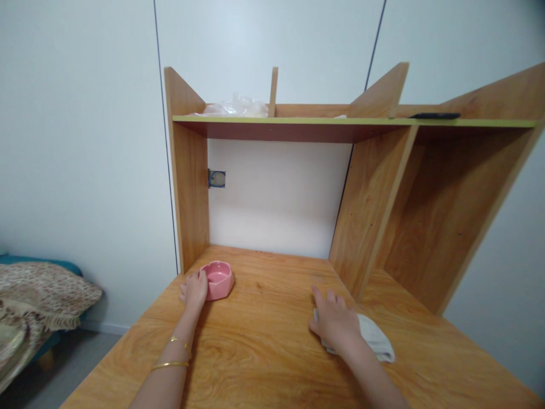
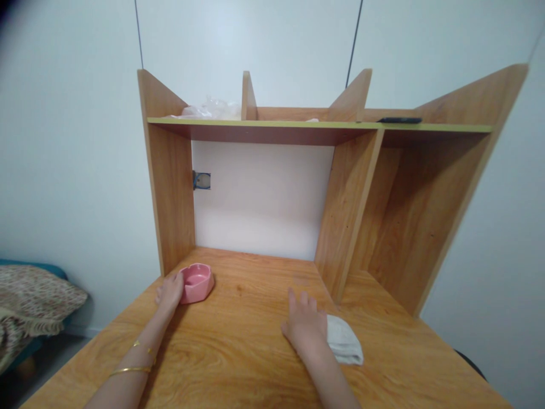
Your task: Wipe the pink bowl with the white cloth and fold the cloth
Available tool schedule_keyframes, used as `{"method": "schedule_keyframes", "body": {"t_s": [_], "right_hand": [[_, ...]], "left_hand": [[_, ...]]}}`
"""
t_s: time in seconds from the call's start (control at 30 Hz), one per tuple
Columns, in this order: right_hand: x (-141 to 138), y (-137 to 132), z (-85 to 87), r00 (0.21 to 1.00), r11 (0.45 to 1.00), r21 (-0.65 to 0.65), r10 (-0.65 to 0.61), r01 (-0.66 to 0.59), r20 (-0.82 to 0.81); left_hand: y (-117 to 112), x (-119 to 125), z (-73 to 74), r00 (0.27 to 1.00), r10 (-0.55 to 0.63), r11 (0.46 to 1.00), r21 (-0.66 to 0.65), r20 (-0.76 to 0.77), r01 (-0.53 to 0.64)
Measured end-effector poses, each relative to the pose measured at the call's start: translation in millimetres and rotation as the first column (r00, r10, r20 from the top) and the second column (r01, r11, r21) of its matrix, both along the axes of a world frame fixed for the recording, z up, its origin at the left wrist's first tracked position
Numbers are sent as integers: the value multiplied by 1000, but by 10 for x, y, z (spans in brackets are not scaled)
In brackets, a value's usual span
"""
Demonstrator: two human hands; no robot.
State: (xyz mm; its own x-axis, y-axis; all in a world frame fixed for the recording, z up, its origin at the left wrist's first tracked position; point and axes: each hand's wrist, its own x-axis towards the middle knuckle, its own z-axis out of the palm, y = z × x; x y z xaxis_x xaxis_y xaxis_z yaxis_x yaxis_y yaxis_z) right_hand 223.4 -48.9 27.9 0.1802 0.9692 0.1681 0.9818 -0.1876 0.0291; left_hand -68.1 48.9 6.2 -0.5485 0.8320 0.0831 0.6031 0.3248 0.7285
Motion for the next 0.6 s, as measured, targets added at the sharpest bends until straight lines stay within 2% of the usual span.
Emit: {"method": "schedule_keyframes", "body": {"t_s": [0.13, 0.23, 0.3, 0.37, 0.43, 0.47, 0.53, 0.6], "right_hand": [[55, 14, -54, 999, 989, -148, -31, 27, -25], [58, 44, -99, 999, 989, -145, -1, -5, -44], [63, 63, -115, 996, 990, -128, 46, -55, -73], [66, 82, -126, 990, 989, -110, 86, -99, -115], [52, 101, -139, 977, 988, -79, 120, -136, -175], [34, 111, -147, 968, 987, -54, 138, -153, -211], [-21, 130, -162, 943, 983, 6, 176, -182, -283], [-85, 146, -164, 914, 974, 61, 224, -216, -338]], "left_hand": [[-9, 9, 34, 1000, -5, 1000, -15, -2, 5], [-61, 62, 87, 999, 30, 1000, 2, -10, -30], [-122, 131, 134, 996, 76, 993, 97, -55, -70], [-192, 227, 175, 982, 102, 949, 311, -159, -49], [-255, 344, 189, 963, 41, 876, 474, -267, 94], [-281, 408, 181, 949, -22, 840, 509, -313, 187], [-324, 538, 139, 901, -195, 770, 509, -387, 385], [-356, 658, 75, 824, -376, 686, 470, -425, 556]]}}
